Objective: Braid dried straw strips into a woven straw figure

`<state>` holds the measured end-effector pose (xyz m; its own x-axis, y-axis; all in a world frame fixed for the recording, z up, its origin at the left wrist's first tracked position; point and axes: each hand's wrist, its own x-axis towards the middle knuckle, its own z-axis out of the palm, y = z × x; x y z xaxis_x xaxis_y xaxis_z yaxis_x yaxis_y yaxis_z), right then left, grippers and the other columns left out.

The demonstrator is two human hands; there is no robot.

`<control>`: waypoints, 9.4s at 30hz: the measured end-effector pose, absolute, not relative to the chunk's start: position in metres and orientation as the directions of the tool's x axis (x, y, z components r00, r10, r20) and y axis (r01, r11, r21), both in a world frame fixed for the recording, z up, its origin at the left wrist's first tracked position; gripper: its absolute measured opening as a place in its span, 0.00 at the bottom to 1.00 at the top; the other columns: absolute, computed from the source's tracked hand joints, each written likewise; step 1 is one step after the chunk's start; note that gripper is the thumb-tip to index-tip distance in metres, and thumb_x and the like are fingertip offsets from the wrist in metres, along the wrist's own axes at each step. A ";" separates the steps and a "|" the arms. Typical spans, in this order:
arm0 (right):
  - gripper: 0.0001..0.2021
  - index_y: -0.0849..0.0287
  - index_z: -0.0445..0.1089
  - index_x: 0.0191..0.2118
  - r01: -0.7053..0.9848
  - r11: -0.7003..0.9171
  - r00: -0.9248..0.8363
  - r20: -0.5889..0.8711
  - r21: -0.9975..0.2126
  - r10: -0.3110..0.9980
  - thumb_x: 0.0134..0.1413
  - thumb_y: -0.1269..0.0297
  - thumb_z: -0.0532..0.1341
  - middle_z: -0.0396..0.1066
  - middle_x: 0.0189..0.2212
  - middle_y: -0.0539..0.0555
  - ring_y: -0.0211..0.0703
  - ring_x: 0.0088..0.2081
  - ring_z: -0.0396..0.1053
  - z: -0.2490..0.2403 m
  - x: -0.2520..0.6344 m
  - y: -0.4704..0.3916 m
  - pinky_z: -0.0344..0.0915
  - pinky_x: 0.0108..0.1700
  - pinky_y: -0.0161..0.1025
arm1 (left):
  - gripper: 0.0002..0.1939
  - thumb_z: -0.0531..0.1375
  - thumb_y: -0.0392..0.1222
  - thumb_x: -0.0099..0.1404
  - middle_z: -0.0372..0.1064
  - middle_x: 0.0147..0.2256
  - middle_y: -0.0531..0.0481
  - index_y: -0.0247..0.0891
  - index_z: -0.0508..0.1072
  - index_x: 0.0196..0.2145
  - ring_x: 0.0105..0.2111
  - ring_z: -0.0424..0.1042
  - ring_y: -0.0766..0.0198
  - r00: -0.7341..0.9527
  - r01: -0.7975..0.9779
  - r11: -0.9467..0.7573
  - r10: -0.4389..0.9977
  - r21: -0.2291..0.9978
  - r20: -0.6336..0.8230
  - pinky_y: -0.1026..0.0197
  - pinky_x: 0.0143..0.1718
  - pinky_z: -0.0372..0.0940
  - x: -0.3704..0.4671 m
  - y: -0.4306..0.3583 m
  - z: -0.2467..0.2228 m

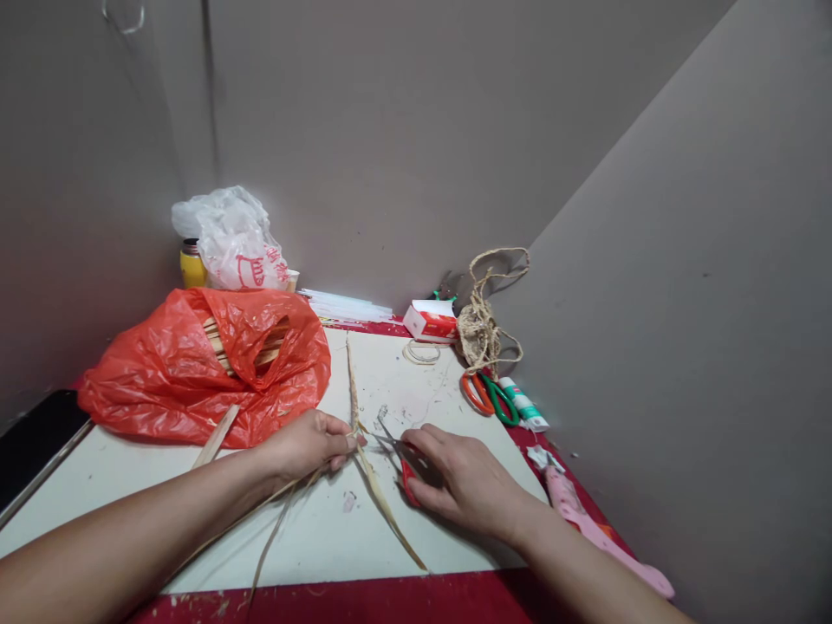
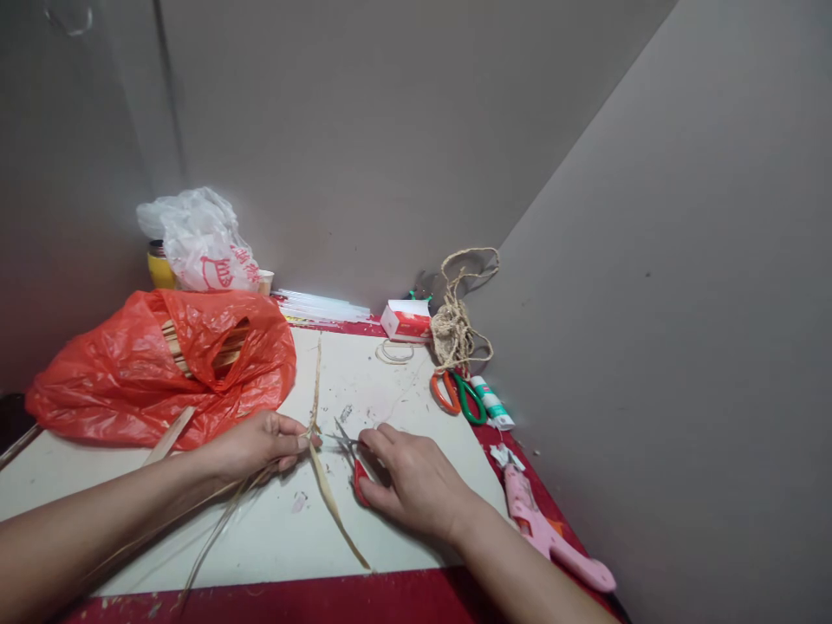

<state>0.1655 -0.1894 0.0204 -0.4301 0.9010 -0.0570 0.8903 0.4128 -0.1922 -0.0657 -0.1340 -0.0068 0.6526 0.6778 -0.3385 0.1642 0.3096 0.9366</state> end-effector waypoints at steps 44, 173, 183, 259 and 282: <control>0.04 0.59 0.63 0.32 0.839 0.403 -0.432 0.002 -0.367 0.902 0.53 0.66 0.53 0.68 0.27 0.51 0.36 0.27 0.62 0.003 0.150 -0.180 0.53 0.31 0.32 | 0.25 0.60 0.53 0.54 0.50 0.14 0.62 0.31 0.69 0.43 0.13 0.43 0.76 0.675 0.060 0.435 0.645 0.899 -0.358 0.67 0.15 0.36 -0.062 -0.138 -0.009; 0.07 0.62 0.62 0.26 -0.457 -0.522 -0.364 -0.384 -0.720 0.848 0.44 0.65 0.60 0.40 0.14 0.39 0.24 0.14 0.35 -0.010 0.077 -0.187 0.30 0.16 0.26 | 0.10 0.51 0.35 0.55 0.69 0.24 0.43 0.38 0.72 0.25 0.26 0.68 0.57 0.320 0.948 -0.318 0.943 0.031 -0.090 0.59 0.31 0.58 -0.165 -0.160 0.066; 0.09 0.62 0.60 0.27 -0.427 -0.510 -0.404 -0.347 -0.747 0.847 0.43 0.63 0.61 0.43 0.14 0.39 0.23 0.14 0.36 -0.012 0.077 -0.185 0.29 0.16 0.27 | 0.15 0.51 0.46 0.59 0.70 0.32 0.45 0.33 0.70 0.37 0.33 0.69 0.59 0.413 0.627 -0.250 0.910 0.737 -0.042 0.61 0.35 0.61 -0.094 -0.157 0.050; 0.18 0.60 0.61 0.23 0.266 -0.398 -0.387 -0.475 -0.878 0.790 0.56 0.54 0.50 0.49 0.08 0.40 0.27 0.08 0.42 -0.002 0.099 -0.171 0.38 0.10 0.28 | 0.13 0.56 0.47 0.54 0.56 0.17 0.57 0.31 0.71 0.26 0.16 0.46 0.74 0.668 0.285 0.135 0.682 0.949 -0.297 0.66 0.17 0.42 -0.073 -0.141 0.006; 0.06 0.61 0.62 0.25 -0.236 -0.539 -0.232 -0.492 -0.809 0.839 0.47 0.64 0.56 0.45 0.11 0.39 0.25 0.12 0.36 -0.001 0.076 -0.193 0.30 0.15 0.28 | 0.10 0.54 0.38 0.53 0.67 0.21 0.42 0.35 0.72 0.31 0.21 0.65 0.57 0.619 0.737 -0.491 0.766 0.465 -0.171 0.59 0.27 0.55 -0.060 -0.202 0.015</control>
